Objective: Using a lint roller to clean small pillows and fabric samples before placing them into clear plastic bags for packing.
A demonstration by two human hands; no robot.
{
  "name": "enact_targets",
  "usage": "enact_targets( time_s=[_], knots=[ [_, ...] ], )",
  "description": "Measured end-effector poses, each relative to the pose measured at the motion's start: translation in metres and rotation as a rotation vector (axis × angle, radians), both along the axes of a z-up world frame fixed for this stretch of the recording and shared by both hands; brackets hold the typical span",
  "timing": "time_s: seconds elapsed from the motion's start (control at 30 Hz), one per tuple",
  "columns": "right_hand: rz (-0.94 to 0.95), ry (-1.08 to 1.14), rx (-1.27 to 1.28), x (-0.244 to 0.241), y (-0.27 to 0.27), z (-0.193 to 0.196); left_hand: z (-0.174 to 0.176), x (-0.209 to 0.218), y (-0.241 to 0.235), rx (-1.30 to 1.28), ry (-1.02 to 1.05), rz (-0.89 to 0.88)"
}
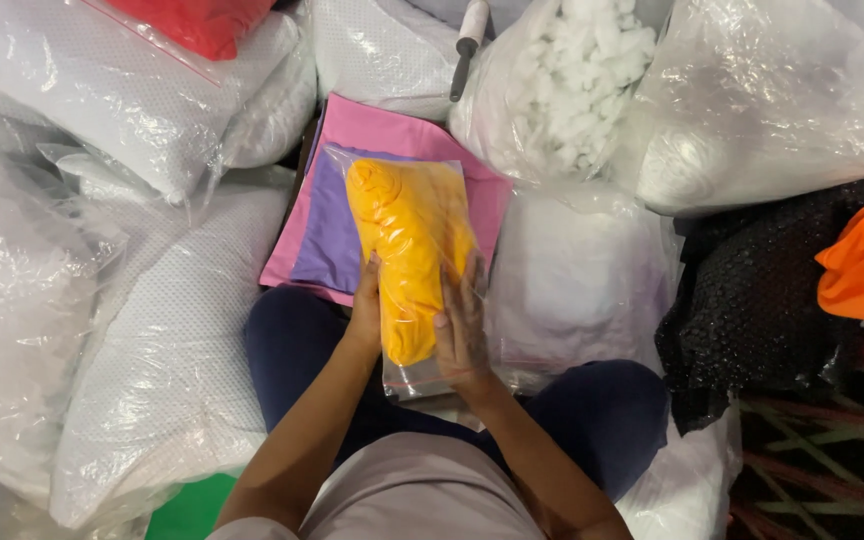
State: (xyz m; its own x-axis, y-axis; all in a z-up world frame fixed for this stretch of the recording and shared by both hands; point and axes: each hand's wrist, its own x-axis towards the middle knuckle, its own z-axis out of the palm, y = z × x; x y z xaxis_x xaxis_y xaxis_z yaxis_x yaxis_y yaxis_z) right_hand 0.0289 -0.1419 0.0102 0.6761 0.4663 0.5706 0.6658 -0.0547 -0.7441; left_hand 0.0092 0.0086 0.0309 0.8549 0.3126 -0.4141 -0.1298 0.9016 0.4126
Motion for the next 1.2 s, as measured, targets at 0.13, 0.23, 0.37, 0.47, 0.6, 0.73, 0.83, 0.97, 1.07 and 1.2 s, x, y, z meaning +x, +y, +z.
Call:
enact_targets(
  time_s=[0.13, 0.23, 0.37, 0.47, 0.6, 0.73, 0.83, 0.97, 1.07, 1.2],
  knots=[
    [0.084, -0.017, -0.006, 0.007, -0.001, 0.015, -0.012, 0.0, 0.004, 0.098, -0.067, -0.01],
    [-0.008, -0.058, 0.059, 0.004, 0.006, 0.023, -0.017, 0.003, 0.007, 0.101, -0.005, -0.071],
    [0.005, 0.177, 0.05, 0.009, 0.01, 0.045, -0.012, 0.002, 0.001, 0.21, -0.006, -0.089],
    [0.037, 0.22, 0.096, 0.044, 0.014, -0.003, -0.019, 0.0, 0.01, 0.284, -0.078, -0.117],
    [-0.255, -0.324, -0.164, 0.051, 0.016, 0.001, -0.031, 0.004, 0.018, 0.311, -0.146, -0.131],
    [0.055, 0.188, 0.287, 0.043, 0.032, 0.049, -0.014, 0.007, 0.014, 0.272, -0.126, -0.136],
    [0.008, 0.023, 0.03, 0.044, 0.032, 0.057, 0.017, 0.006, 0.003, 0.352, -0.091, -0.157],
    [-0.027, -0.158, -0.06, 0.044, 0.036, 0.073, 0.013, 0.012, 0.018, 0.467, -0.16, -0.103],
    [0.179, 0.22, 0.161, 0.045, 0.033, 0.081, 0.003, 0.015, 0.044, 0.305, -0.204, -0.116],
    [0.157, 0.178, 0.136, 0.056, 0.045, 0.078, -0.007, 0.02, 0.041, 0.292, -0.187, -0.1]
  ],
)
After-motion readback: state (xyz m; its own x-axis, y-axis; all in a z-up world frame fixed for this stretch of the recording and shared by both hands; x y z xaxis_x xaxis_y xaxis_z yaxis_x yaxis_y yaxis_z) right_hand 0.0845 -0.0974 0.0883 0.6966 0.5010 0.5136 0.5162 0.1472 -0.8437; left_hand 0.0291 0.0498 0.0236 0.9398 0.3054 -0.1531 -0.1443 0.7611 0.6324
